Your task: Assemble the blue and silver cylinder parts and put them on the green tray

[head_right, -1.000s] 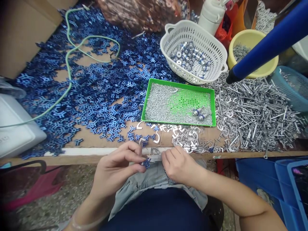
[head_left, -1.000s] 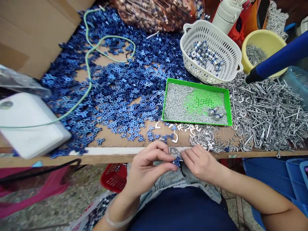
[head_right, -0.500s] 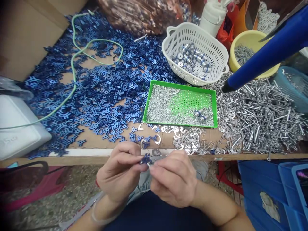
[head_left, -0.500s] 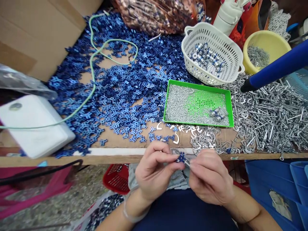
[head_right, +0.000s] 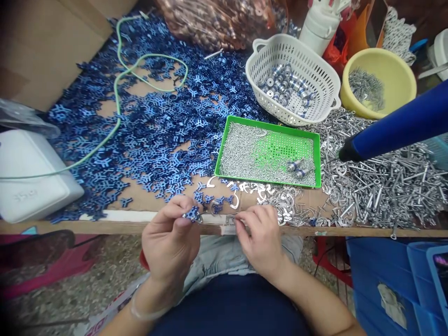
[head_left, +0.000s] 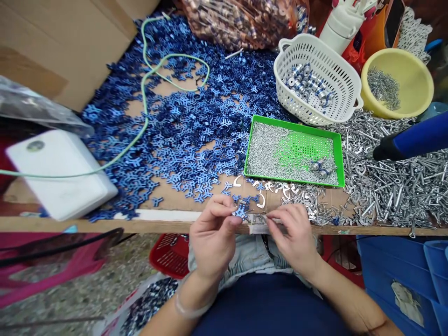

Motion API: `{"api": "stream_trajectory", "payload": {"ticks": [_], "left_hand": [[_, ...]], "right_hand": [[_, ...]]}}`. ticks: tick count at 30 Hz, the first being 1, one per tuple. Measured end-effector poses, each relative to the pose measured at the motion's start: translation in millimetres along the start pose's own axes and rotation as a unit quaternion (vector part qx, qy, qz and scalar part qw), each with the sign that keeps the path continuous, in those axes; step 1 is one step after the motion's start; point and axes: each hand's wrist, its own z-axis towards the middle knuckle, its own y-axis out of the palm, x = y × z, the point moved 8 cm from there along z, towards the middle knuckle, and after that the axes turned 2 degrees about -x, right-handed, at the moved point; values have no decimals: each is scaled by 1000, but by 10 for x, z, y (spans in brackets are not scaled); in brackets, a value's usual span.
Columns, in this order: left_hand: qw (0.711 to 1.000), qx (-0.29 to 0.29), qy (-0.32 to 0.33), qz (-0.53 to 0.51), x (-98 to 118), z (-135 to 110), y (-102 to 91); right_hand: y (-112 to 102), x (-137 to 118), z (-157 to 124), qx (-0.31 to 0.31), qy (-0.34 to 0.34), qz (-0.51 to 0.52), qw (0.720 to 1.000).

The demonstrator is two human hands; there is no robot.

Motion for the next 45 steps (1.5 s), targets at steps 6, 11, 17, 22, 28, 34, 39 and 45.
{"api": "stream_trajectory", "payload": {"ticks": [6, 11, 17, 22, 28, 34, 39, 45], "left_hand": [[1000, -24, 5, 6, 23, 12, -7], [998, -49, 28, 33, 55, -14, -6], [989, -145, 16, 30, 53, -51, 173], [969, -246, -24, -7, 67, -67, 435], [964, -265, -23, -13, 75, -75, 502], [970, -238, -27, -38, 22, -40, 392], [987, -153, -10, -52, 43, 134, 86], [996, -83, 10, -35, 102, 204, -182]], "right_hand": [[306, 72, 15, -102, 31, -154, 982], [293, 100, 79, -123, 59, -67, 988], [-180, 22, 118, 15, 46, 261, 964], [-186, -127, 159, -32, 17, 360, 932], [2, -96, 157, -63, 48, 409, 909], [90, 84, 141, -85, 73, 407, 907], [93, 237, 227, -33, 49, 87, 994], [351, 26, 249, -95, -86, -141, 982]]}}
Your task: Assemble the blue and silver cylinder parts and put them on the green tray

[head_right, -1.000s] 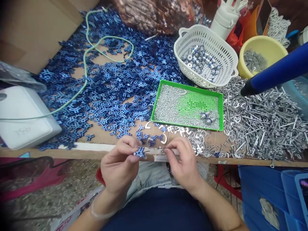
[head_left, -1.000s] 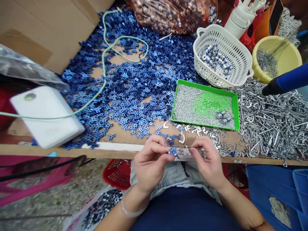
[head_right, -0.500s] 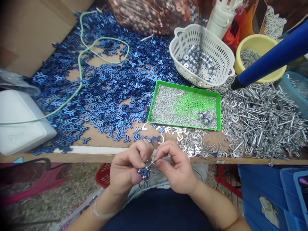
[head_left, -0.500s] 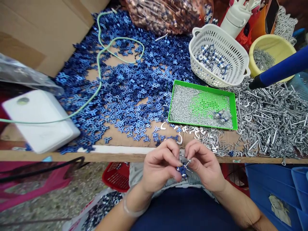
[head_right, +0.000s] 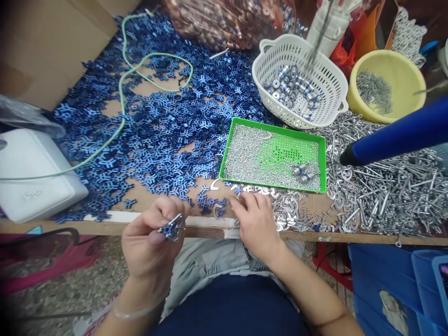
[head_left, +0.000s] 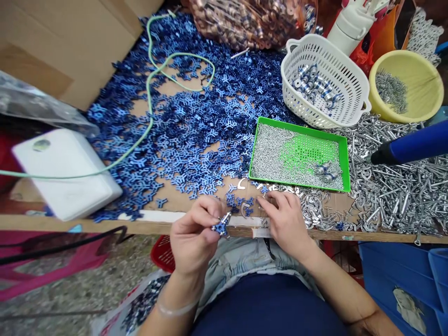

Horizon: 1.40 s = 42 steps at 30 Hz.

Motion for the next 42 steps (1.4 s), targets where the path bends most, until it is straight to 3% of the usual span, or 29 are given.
{"api": "stream_trajectory", "payload": {"ticks": [6, 10, 12, 17, 23, 26, 29, 34, 36, 42], "left_hand": [[999, 38, -11, 11, -68, -15, -219], [999, 53, -9, 7, -109, 25, -337], [999, 53, -11, 0, -124, 41, -365], [998, 53, -14, -6, -120, 37, -379], [999, 34, 0, -37, -83, 39, -346], [999, 21, -1, -41, -91, 49, -334], [999, 8, -3, -44, -97, 39, -331], [999, -5, 6, -49, -93, 0, -341], [999, -12, 9, -51, -95, -4, -336], [998, -30, 10, -58, -101, -1, -320]], "right_hand": [[-255, 204, -36, 64, 66, 92, 991], [-282, 194, 51, 74, 77, 140, 984], [-226, 121, 117, 66, 66, 106, 990], [-22, -23, 193, -11, 49, -94, 994], [-146, -57, 223, 28, 47, -40, 998], [4, -192, 385, -17, 23, -42, 999], [184, -263, 545, -88, 57, -111, 988], [163, -348, 530, -174, 52, -139, 973], [64, -351, 495, -163, 43, -110, 980], [-163, -346, 606, -21, 21, -46, 998]]}}
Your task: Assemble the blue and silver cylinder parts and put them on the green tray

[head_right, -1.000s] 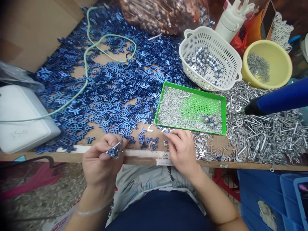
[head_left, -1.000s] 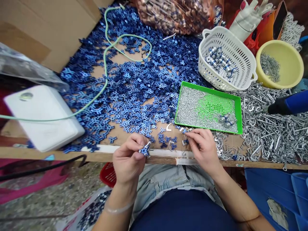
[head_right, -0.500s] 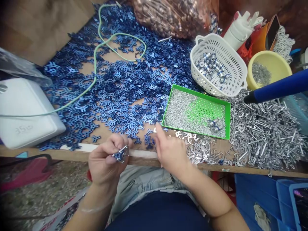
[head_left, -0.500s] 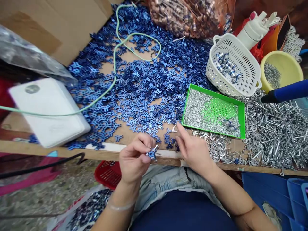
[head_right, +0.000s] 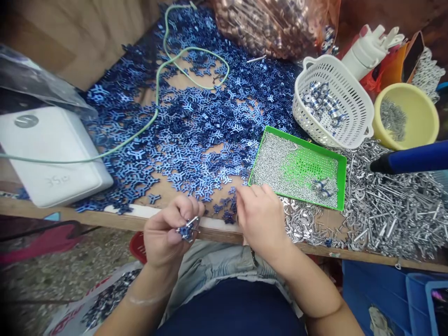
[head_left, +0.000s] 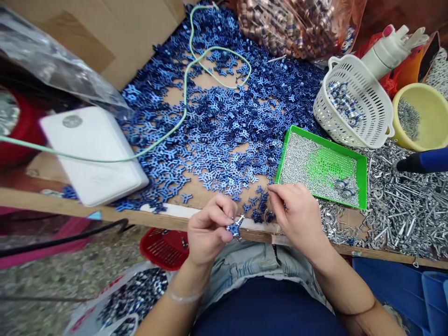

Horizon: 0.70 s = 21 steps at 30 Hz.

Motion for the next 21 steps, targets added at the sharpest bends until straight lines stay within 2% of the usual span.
{"api": "stream_trajectory", "payload": {"ticks": [6, 11, 14, 17, 19, 21], "left_hand": [[1000, 0, 2, -3, 4, -13, -5], [1000, -10, 9, -3, 8, -15, 7], [1000, -11, 14, 5, -2, -24, -8], [999, -3, 22, 45, -1, -54, -17], [995, -1, 36, 91, 31, -78, 21], [987, -11, 66, 147, 105, -96, 114]], "right_hand": [[73, -111, 107, 49, -27, -110, 992], [196, -169, 209, 33, -53, -168, 984], [236, -196, 263, 12, -95, -177, 980], [78, -197, 207, 32, -114, -92, 989], [-126, -108, 104, 59, -68, 53, 994], [-227, 0, -33, 37, -4, 243, 969]]}}
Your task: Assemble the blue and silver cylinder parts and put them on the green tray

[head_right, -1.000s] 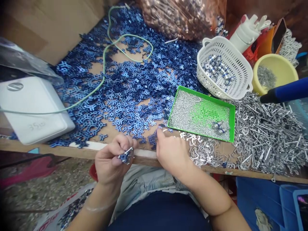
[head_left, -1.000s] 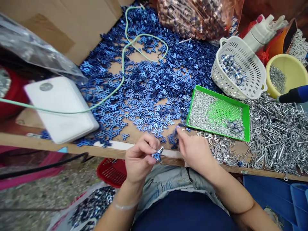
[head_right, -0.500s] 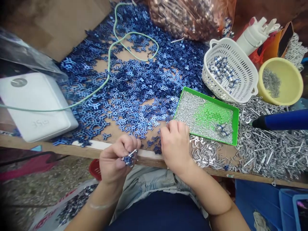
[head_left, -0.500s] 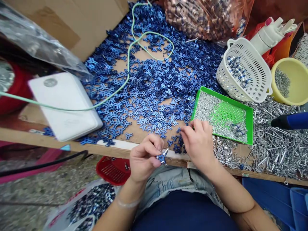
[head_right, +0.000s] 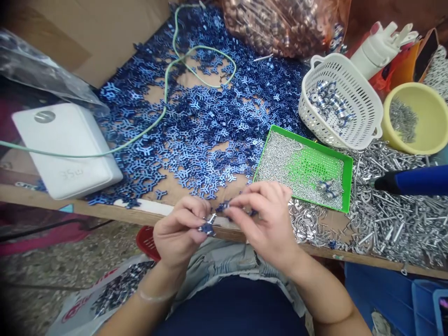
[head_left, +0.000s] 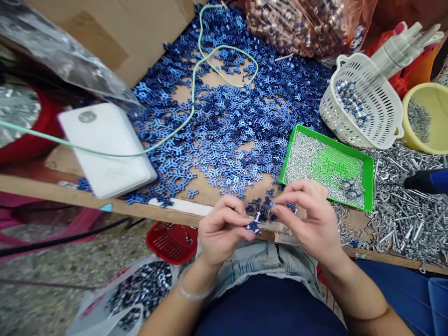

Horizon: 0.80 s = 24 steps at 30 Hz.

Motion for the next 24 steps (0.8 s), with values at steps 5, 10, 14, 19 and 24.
{"api": "stream_trajectory", "payload": {"ticks": [5, 10, 14, 19, 24], "left_hand": [[979, -46, 131, 147, 349, 39, 250], [941, -109, 202, 248, 550, 48, 461], [928, -125, 203, 286, 607, 58, 541], [927, -137, 215, 276, 614, 84, 634], [934, -125, 216, 257, 575, 58, 668]], "right_hand": [[47, 127, -341, -59, 152, 304, 938], [36, 244, -476, -26, 184, 305, 934], [-20, 277, -506, -12, 188, 289, 938], [-20, 294, -516, -45, 182, 310, 932], [-75, 322, -547, -20, 185, 328, 926]]}}
